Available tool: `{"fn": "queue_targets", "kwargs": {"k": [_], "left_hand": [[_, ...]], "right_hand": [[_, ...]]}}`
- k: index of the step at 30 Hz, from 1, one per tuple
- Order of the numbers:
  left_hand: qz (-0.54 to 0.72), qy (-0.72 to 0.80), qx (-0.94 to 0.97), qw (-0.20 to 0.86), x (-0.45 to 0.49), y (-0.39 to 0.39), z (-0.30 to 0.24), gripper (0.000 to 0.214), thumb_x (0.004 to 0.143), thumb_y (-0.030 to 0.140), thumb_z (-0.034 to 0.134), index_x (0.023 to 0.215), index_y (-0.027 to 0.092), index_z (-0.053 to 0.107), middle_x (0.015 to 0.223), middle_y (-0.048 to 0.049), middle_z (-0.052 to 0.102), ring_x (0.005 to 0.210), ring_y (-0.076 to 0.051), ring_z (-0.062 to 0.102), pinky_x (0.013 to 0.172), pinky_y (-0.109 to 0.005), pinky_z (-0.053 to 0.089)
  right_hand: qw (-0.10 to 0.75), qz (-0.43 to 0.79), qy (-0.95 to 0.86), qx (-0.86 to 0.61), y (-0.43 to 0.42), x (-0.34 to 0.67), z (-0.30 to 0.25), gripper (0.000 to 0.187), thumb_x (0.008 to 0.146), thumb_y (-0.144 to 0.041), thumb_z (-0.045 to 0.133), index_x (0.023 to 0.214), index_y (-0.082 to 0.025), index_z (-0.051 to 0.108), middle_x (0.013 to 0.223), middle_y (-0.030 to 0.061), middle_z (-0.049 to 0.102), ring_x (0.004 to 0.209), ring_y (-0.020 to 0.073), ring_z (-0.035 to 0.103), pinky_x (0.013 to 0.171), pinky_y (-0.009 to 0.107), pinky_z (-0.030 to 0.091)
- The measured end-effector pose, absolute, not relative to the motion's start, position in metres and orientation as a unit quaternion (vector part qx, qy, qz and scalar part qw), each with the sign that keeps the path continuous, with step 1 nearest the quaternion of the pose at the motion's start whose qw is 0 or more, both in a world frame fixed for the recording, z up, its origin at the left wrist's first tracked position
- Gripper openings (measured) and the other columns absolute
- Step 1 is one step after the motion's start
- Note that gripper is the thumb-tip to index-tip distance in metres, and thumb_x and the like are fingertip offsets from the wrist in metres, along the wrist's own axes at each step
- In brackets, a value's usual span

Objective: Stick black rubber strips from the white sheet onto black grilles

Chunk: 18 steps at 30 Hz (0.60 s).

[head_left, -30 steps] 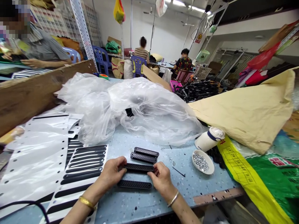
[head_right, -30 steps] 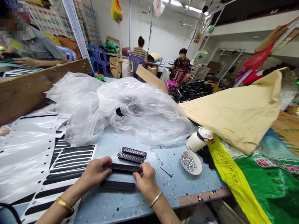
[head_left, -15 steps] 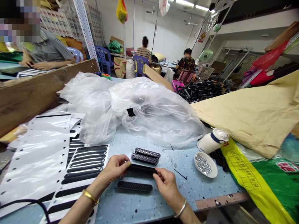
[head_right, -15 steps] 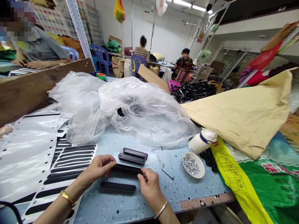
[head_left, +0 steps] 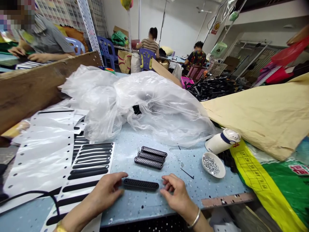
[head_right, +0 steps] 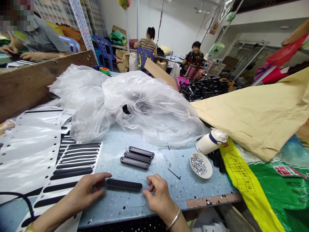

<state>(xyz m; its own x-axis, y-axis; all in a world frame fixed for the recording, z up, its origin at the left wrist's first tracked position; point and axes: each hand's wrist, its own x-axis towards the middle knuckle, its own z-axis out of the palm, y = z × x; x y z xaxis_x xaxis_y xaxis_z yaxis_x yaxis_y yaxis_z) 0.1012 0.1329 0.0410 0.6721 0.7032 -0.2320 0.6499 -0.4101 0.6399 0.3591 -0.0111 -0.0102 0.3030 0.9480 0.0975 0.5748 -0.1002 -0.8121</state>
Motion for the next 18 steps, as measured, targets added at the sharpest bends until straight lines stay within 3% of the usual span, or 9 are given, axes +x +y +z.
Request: {"fn": "queue_targets", "kwargs": {"k": [2, 5, 11, 14, 18], "left_hand": [[0.045, 0.390, 0.843, 0.367, 0.104, 0.132, 0.037, 0.037, 0.073, 0.021, 0.048, 0.104, 0.018, 0.067, 0.072, -0.0019, 0.067, 0.066, -0.019, 0.061, 0.065, -0.028, 0.044], [0.041, 0.383, 0.846, 0.369, 0.115, 0.136, 0.038, 0.029, 0.077, 0.025, 0.046, 0.094, 0.017, 0.068, 0.064, -0.0003, 0.064, 0.061, -0.018, 0.059, 0.062, -0.027, 0.042], [0.051, 0.395, 0.840, 0.369, 0.132, 0.147, 0.044, 0.026, 0.077, 0.028, 0.047, 0.088, 0.016, 0.068, 0.060, 0.0009, 0.060, 0.058, -0.017, 0.057, 0.059, -0.026, 0.039], [0.065, 0.407, 0.827, 0.382, 0.140, 0.151, 0.041, 0.023, 0.076, 0.028, 0.048, 0.083, 0.017, 0.068, 0.055, 0.0027, 0.058, 0.054, -0.016, 0.055, 0.055, -0.024, 0.038], [0.102, 0.429, 0.824, 0.355, 0.148, 0.157, 0.030, 0.019, 0.073, 0.023, 0.047, 0.079, 0.018, 0.065, 0.055, 0.0025, 0.059, 0.056, -0.017, 0.058, 0.058, -0.025, 0.042]], "right_hand": [[0.381, 0.232, -0.565, -0.694, -0.014, 0.353, -0.009, 0.032, 0.065, -0.013, 0.069, 0.097, -0.015, 0.071, 0.077, 0.0034, 0.065, 0.058, 0.0143, 0.059, 0.056, 0.025, 0.047], [0.378, 0.208, -0.575, -0.695, -0.009, 0.347, -0.010, 0.022, 0.068, -0.012, 0.068, 0.089, -0.016, 0.072, 0.070, 0.0021, 0.062, 0.057, 0.0150, 0.057, 0.056, 0.026, 0.046], [0.406, 0.177, -0.558, -0.701, 0.004, 0.346, -0.013, 0.014, 0.078, -0.018, 0.060, 0.087, -0.014, 0.070, 0.066, 0.0020, 0.059, 0.054, 0.0147, 0.057, 0.052, 0.025, 0.045], [0.419, 0.167, -0.539, -0.711, 0.009, 0.348, -0.019, 0.011, 0.077, -0.018, 0.061, 0.083, -0.015, 0.070, 0.063, 0.0009, 0.059, 0.049, 0.0134, 0.055, 0.047, 0.023, 0.044], [0.423, 0.134, -0.531, -0.722, 0.014, 0.352, -0.028, 0.012, 0.075, -0.016, 0.060, 0.083, -0.016, 0.069, 0.065, 0.0026, 0.061, 0.054, 0.0158, 0.057, 0.053, 0.026, 0.046]]}}
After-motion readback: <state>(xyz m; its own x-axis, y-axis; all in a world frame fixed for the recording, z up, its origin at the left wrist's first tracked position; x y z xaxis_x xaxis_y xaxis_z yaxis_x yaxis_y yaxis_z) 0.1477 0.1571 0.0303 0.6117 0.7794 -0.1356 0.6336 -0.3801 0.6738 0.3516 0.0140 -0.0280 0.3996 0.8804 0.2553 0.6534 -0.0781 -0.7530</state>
